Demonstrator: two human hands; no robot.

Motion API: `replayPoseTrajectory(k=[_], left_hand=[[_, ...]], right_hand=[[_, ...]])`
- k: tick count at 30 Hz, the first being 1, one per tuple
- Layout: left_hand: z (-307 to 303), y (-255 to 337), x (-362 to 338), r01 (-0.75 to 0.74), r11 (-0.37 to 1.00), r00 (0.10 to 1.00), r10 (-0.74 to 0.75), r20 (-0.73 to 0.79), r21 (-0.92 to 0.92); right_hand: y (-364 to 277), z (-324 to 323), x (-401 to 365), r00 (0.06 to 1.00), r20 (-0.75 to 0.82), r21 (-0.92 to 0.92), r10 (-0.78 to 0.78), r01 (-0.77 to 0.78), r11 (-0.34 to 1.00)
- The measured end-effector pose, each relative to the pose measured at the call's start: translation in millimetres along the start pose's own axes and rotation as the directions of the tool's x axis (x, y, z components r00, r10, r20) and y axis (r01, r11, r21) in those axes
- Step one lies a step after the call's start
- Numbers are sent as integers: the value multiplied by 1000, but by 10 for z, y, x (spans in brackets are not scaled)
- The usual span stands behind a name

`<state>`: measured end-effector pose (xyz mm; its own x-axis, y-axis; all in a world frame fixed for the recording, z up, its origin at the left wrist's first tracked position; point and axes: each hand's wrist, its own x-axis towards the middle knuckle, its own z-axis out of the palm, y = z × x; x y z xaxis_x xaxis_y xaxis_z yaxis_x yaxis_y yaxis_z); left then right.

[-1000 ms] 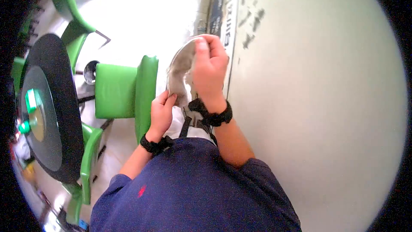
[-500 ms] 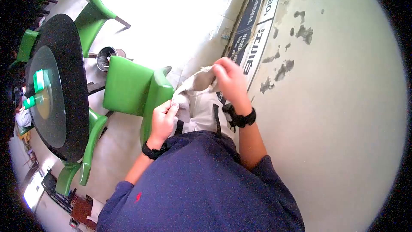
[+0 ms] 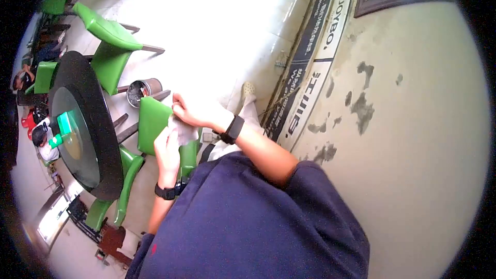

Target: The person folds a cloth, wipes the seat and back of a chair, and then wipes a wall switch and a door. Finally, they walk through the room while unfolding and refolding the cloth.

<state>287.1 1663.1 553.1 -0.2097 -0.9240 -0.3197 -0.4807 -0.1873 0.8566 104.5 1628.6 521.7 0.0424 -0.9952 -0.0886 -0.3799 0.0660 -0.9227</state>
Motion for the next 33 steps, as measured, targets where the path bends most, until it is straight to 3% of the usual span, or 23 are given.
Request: replayPoseTrajectory(k=[2,4,6,7,8,11,14,16,22,26,28,33], left_hand=[[177,141,284,-18,999,1000,18,3,28],[383,445,554,-23,999,1000,23,-16,45],[513,625,750,-31,1000,999,31,-17,-1],[563,702,863,-102,995,994,102,-37,8],[601,771,974,-31,999,999,31,-25,-24],[654,849,1246,2,991,1000,-2,-2,-132],[661,913,1693,1,990,996,-13,-85,-138],[572,940,1999,-30,992,995,18,-101,-121],[625,1143,3567,-75,956,993,45,-112,-282],[875,1937,4895,-92,962,996,93,-8,-257],[907,2462,5444,-322,939,935,336,113,-122],[1125,3389,6608,-412,910,882,411,230,-46]], right_hand=[[26,-335,177,991,102,73,81,-88,993],[182,-594,373,990,128,70,56,-65,995],[267,-777,559,997,8,138,80,-80,987],[254,-904,678,986,30,118,164,-166,979],[294,-1001,800,992,-53,39,111,-109,993],[314,-1373,1158,991,-33,85,130,-126,988],[376,-1721,1607,991,-52,91,122,-117,989],[429,-1956,1919,996,-72,24,43,-41,999],[615,-2923,2834,968,-227,-16,104,-111,994],[821,-3642,3388,917,-367,-129,156,-216,968],[890,-3961,3594,885,-445,-122,136,-211,970],[1053,-4715,4114,773,-593,-38,224,-305,951]])
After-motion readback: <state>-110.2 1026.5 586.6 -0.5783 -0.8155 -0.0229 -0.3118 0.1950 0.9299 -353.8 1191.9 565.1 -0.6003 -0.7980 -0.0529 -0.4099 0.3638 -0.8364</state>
